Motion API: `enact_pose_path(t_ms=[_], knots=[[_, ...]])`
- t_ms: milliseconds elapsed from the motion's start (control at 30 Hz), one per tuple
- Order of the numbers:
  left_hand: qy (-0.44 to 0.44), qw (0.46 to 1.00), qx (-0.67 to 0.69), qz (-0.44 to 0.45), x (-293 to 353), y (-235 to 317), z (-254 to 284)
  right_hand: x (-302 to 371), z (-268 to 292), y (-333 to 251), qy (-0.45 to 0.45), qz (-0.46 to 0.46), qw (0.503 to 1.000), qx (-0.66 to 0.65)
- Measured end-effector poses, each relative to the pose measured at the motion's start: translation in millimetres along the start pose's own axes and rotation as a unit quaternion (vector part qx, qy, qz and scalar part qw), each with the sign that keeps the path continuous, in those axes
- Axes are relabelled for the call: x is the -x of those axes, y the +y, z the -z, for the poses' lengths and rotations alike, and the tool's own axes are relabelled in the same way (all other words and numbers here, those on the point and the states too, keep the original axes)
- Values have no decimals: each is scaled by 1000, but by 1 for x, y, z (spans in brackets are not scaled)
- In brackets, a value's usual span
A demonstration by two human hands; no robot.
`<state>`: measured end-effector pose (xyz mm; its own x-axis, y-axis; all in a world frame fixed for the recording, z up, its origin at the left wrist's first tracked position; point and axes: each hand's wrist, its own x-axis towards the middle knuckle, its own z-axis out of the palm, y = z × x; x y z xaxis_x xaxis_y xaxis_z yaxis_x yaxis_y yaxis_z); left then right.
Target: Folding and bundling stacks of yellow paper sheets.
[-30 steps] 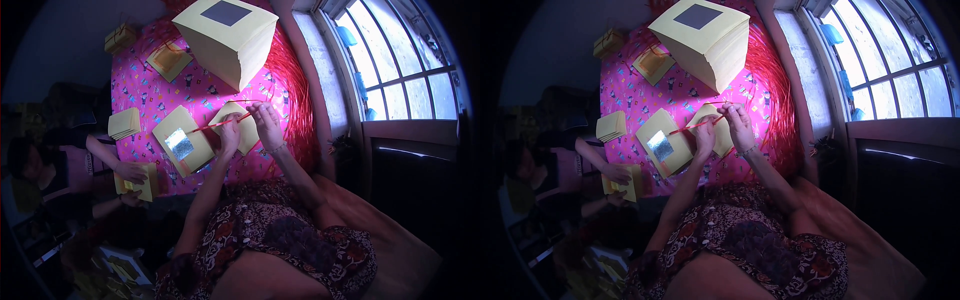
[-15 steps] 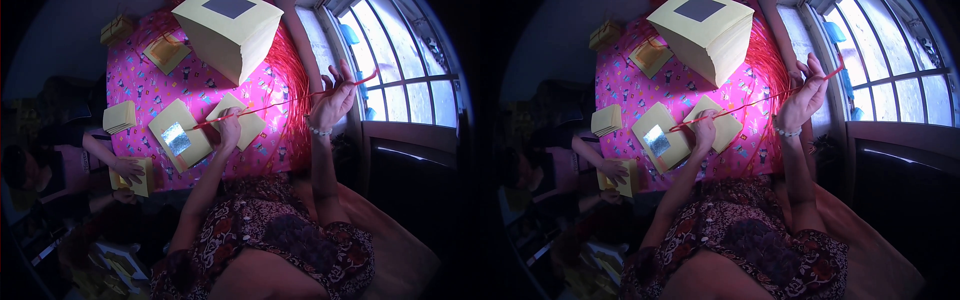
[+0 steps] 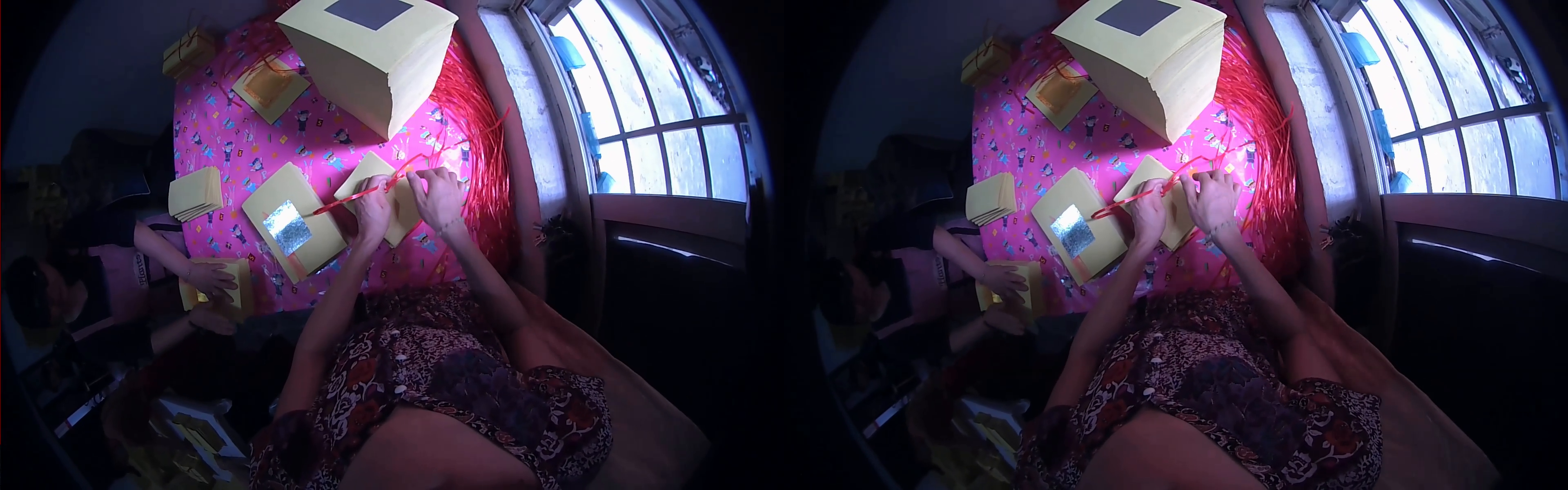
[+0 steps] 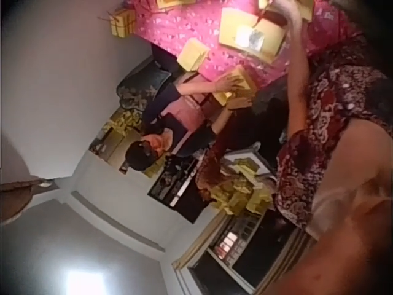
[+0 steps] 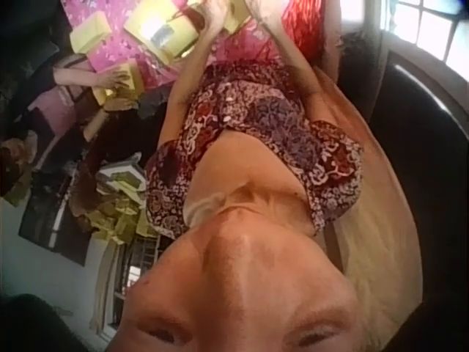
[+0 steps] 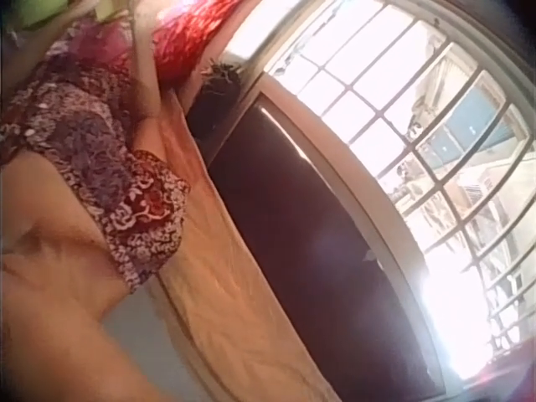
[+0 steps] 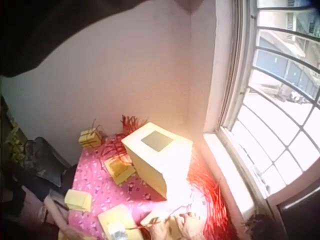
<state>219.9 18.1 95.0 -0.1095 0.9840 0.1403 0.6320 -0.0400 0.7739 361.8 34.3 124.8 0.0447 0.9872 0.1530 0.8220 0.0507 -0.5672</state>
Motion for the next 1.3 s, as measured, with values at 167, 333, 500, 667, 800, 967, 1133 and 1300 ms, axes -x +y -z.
enact_pose_path(t_ms=[167, 333, 500, 667, 800, 967, 1133, 1300], knots=[[-6, 1000, 5, -19, -3, 4, -3, -33, -55, 30, -150, -244, 844, -454], [19, 997, 70, 3, -2, -3, 2, 9, -14, -16, 18, -137, 910, -392], [9, 983, 150, 106, 0, -8, 7, 99, -31, 1, -34, -405, 714, -570], [22, 978, 160, 132, -1, -3, 5, 116, -42, 25, -122, -475, 623, -610], [30, 980, 150, 127, 1, -10, 2, 120, -45, 27, -151, -493, 614, -598], [56, 971, 173, 154, -6, -20, 4, 121, -47, 38, -133, -531, 604, -579], [82, 990, 23, 112, -26, -36, 31, 131, -58, 51, -111, -585, 567, -569], [134, 944, 227, 199, -32, -70, 31, 124, -62, 39, -117, -617, 552, -548]])
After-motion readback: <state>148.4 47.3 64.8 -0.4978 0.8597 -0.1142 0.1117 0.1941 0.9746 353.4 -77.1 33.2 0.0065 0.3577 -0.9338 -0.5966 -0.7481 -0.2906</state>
